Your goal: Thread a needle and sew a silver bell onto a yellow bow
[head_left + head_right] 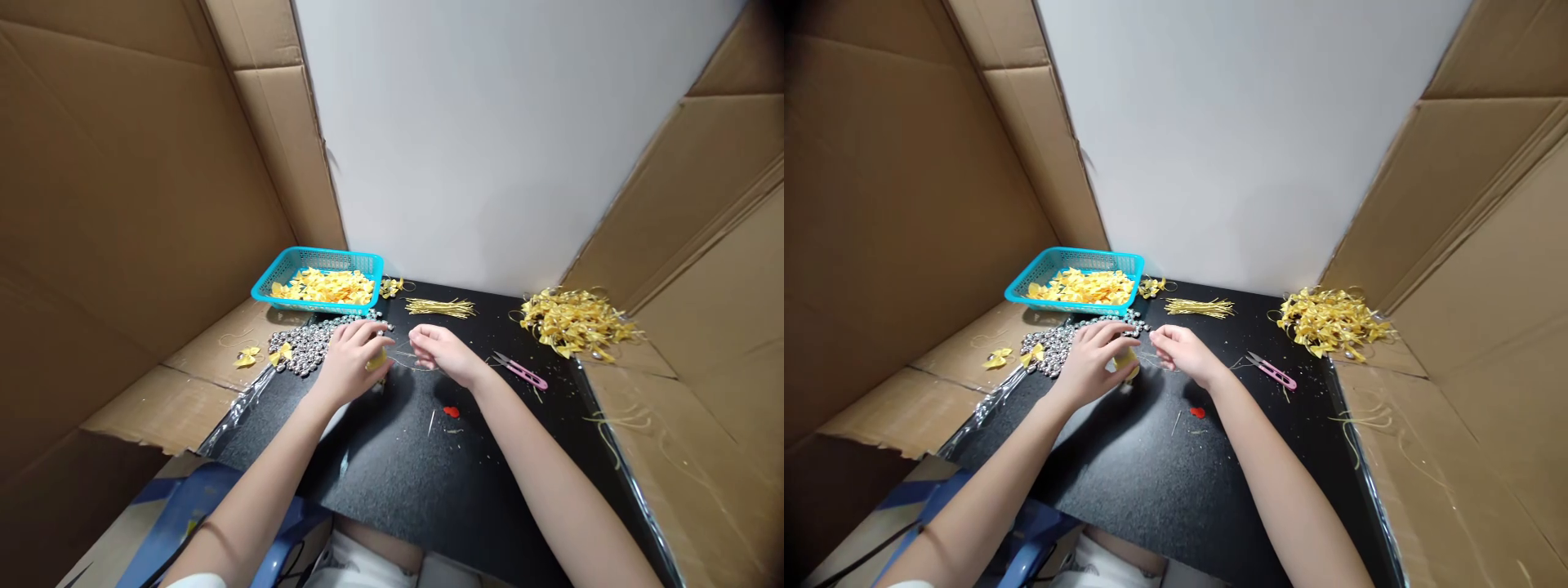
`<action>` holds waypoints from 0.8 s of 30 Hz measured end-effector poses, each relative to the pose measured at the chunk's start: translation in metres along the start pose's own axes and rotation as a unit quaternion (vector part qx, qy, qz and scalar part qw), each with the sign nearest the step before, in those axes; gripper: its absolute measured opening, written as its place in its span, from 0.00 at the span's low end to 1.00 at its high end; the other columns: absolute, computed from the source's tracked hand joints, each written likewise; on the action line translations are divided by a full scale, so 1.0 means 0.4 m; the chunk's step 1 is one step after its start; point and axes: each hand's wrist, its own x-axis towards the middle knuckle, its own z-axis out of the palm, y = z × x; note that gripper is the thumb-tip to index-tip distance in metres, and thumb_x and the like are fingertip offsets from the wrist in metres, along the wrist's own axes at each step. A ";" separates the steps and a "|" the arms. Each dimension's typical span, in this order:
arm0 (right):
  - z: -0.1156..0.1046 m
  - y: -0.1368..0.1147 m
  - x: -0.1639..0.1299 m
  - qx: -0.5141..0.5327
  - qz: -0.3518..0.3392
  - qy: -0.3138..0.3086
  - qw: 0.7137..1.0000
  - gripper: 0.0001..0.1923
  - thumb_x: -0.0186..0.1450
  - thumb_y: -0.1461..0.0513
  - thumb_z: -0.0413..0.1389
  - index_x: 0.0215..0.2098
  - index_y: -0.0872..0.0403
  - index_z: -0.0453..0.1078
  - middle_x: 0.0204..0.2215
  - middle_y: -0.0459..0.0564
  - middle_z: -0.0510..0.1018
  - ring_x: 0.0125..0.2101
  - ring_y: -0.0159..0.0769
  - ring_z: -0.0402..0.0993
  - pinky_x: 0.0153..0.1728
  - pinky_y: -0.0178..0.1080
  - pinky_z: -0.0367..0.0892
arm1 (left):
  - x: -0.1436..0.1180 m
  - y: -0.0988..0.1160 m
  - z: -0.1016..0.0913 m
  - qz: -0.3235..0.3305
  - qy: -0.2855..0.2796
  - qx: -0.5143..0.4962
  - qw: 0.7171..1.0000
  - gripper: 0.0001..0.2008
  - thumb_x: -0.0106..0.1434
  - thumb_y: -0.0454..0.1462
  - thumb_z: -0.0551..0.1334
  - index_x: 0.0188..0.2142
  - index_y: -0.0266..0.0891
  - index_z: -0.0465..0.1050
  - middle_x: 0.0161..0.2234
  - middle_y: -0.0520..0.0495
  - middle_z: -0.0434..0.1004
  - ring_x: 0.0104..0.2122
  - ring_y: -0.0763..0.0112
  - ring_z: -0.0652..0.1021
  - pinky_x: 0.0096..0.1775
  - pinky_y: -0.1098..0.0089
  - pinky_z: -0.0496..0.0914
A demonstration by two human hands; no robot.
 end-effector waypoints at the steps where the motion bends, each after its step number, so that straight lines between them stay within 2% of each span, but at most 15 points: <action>1: -0.005 -0.009 -0.005 -0.004 0.008 -0.005 1.000 0.25 0.54 0.42 0.60 0.25 0.52 0.59 0.17 0.34 0.54 0.18 0.24 0.48 0.22 0.32 0.52 | 0.003 -0.007 0.009 0.006 -0.012 0.001 1.000 0.07 0.63 0.41 0.63 0.40 0.44 0.75 0.50 0.44 0.76 0.50 0.55 0.73 0.49 0.57 0.65; 5: -0.039 -0.055 -0.035 -0.049 0.026 -0.020 0.998 0.25 0.56 0.43 0.60 0.23 0.52 0.57 0.17 0.35 0.51 0.19 0.24 0.46 0.24 0.33 0.53 | 0.003 -0.030 0.024 0.010 -0.021 -0.014 1.000 0.07 0.66 0.38 0.59 0.33 0.42 0.75 0.47 0.43 0.75 0.45 0.60 0.75 0.45 0.61 0.68; 10: -0.111 -0.102 -0.078 -0.092 0.018 0.002 0.996 0.26 0.59 0.45 0.59 0.20 0.51 0.51 0.17 0.35 0.49 0.18 0.24 0.43 0.25 0.34 0.55 | -0.001 -0.051 0.014 0.031 -0.013 -0.033 0.999 0.08 0.66 0.35 0.58 0.32 0.40 0.74 0.45 0.42 0.74 0.42 0.62 0.76 0.43 0.63 0.69; 19: -0.212 -0.165 -0.155 -0.062 -0.034 0.099 0.993 0.28 0.55 0.45 0.64 0.19 0.52 0.53 0.17 0.36 0.51 0.18 0.24 0.45 0.24 0.33 0.55 | -0.016 -0.082 0.002 0.059 -0.032 -0.074 0.995 0.07 0.66 0.34 0.58 0.32 0.39 0.72 0.47 0.41 0.72 0.44 0.62 0.76 0.43 0.61 0.72; 24: -0.257 -0.187 -0.200 -0.066 -0.059 0.147 0.985 0.27 0.57 0.46 0.63 0.19 0.52 0.54 0.17 0.38 0.51 0.18 0.25 0.46 0.23 0.34 0.56 | -0.022 -0.087 -0.004 0.048 -0.036 -0.099 0.993 0.07 0.65 0.32 0.57 0.30 0.38 0.70 0.46 0.41 0.71 0.45 0.63 0.76 0.44 0.64 0.72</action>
